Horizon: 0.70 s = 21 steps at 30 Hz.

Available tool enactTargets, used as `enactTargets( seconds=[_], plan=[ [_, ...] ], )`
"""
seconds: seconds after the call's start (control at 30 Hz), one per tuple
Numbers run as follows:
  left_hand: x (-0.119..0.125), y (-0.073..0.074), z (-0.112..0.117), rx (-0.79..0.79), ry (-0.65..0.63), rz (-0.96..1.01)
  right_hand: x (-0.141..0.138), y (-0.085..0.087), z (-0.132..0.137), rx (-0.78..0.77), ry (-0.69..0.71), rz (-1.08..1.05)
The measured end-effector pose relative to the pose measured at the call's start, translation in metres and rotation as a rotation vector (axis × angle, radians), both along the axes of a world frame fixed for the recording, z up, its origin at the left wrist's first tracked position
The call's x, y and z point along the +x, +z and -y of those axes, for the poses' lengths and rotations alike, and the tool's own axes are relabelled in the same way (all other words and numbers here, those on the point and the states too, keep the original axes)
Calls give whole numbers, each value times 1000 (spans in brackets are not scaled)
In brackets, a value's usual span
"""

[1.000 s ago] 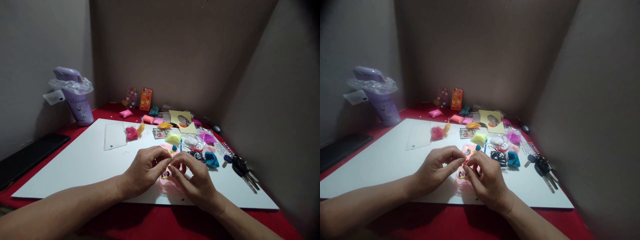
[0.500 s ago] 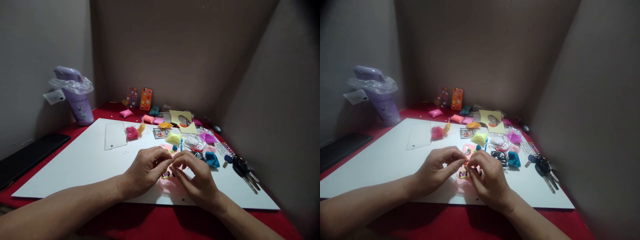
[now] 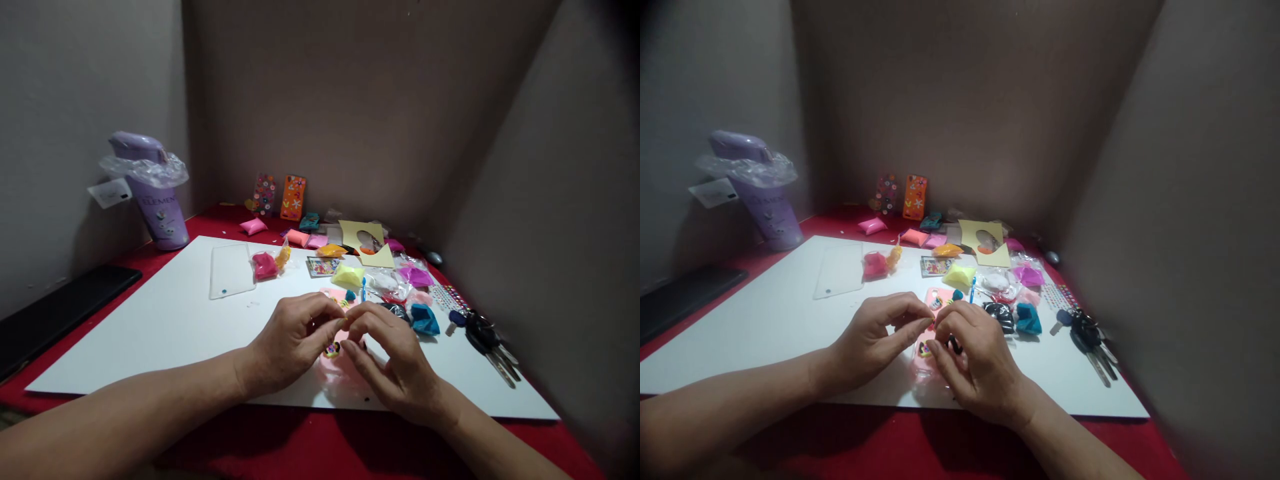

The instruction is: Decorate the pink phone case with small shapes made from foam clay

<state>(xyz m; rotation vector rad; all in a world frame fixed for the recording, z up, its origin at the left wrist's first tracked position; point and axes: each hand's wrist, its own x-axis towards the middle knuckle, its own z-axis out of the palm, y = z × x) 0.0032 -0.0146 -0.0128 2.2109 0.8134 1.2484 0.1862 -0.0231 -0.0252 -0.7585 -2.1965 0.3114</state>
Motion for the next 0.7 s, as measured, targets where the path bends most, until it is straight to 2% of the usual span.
enactTargets(
  seconds=[0.27, 0.7],
  plan=[
    [-1, -1, -1, 20, -6, -3, 1, -5, -7, -5, 20, 102],
    [-1, -1, -1, 47, -6, 9, 0, -13, -10, 17, 24, 93]
  ],
)
